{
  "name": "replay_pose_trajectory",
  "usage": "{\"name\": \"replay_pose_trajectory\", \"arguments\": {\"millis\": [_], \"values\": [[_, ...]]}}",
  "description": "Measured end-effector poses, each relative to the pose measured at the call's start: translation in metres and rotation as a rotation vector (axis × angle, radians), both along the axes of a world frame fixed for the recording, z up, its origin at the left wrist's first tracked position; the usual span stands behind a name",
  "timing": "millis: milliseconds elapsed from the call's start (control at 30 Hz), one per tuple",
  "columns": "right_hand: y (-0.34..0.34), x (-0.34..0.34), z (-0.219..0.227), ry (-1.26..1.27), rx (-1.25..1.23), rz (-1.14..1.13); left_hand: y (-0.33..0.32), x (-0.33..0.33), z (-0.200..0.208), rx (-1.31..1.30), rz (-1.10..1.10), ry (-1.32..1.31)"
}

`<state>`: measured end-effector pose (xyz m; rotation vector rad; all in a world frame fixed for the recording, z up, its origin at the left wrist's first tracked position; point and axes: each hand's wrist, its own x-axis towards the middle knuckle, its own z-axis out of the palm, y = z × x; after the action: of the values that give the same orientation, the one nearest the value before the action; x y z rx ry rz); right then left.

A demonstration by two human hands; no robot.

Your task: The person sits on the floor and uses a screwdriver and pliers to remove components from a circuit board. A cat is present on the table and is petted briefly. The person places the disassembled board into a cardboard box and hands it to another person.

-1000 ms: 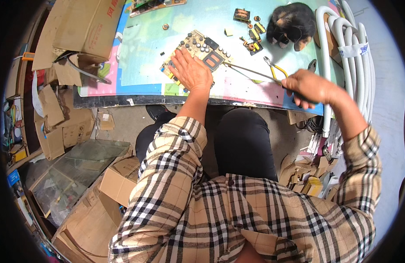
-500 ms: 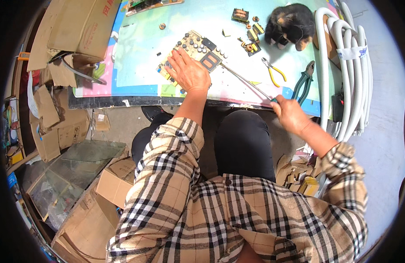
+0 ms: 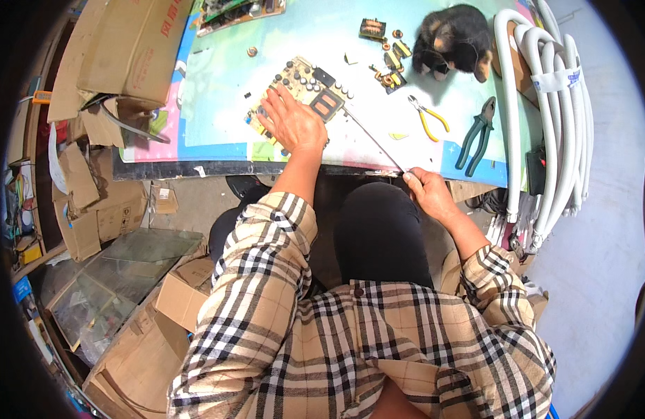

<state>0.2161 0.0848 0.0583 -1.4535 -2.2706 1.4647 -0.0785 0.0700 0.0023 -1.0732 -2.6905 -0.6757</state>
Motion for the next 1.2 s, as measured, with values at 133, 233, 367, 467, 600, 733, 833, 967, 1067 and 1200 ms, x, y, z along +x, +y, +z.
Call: {"name": "replay_pose_trajectory", "arguments": {"millis": [133,233,367,467,600,733,833,967,1067,1200], "values": [[0.0,-0.004,0.0,0.062,-0.229,-0.091,0.0,0.005,0.008,-0.03,-0.002,-0.004],[-0.022,-0.011,-0.015,0.002,0.459,0.015,-0.001,0.003,0.009,-0.002,-0.017,-0.008],[-0.027,-0.018,0.031,-0.293,0.674,0.111,-0.004,0.006,0.005,-0.038,-0.019,-0.003],[-0.004,-0.035,0.093,-0.29,0.733,0.227,-0.003,0.003,0.004,-0.051,-0.017,-0.019],[0.005,-0.044,0.111,-0.382,0.681,0.331,0.001,0.001,0.003,-0.029,-0.005,-0.027],[0.005,-0.018,0.095,-0.307,0.585,0.266,0.001,0.001,0.004,-0.011,-0.015,0.0],[0.002,-0.015,0.087,-0.264,0.449,0.164,0.001,0.002,0.003,-0.012,-0.024,0.026],[0.002,0.006,0.094,-0.165,-0.124,0.012,-0.002,0.003,0.003,-0.016,-0.028,0.019],[-0.001,0.026,0.103,-0.194,0.013,0.04,-0.004,0.001,-0.002,-0.015,-0.02,0.023],[0.021,0.028,0.09,-0.218,0.56,0.143,-0.002,-0.002,0.001,-0.02,-0.03,-0.003]]}}
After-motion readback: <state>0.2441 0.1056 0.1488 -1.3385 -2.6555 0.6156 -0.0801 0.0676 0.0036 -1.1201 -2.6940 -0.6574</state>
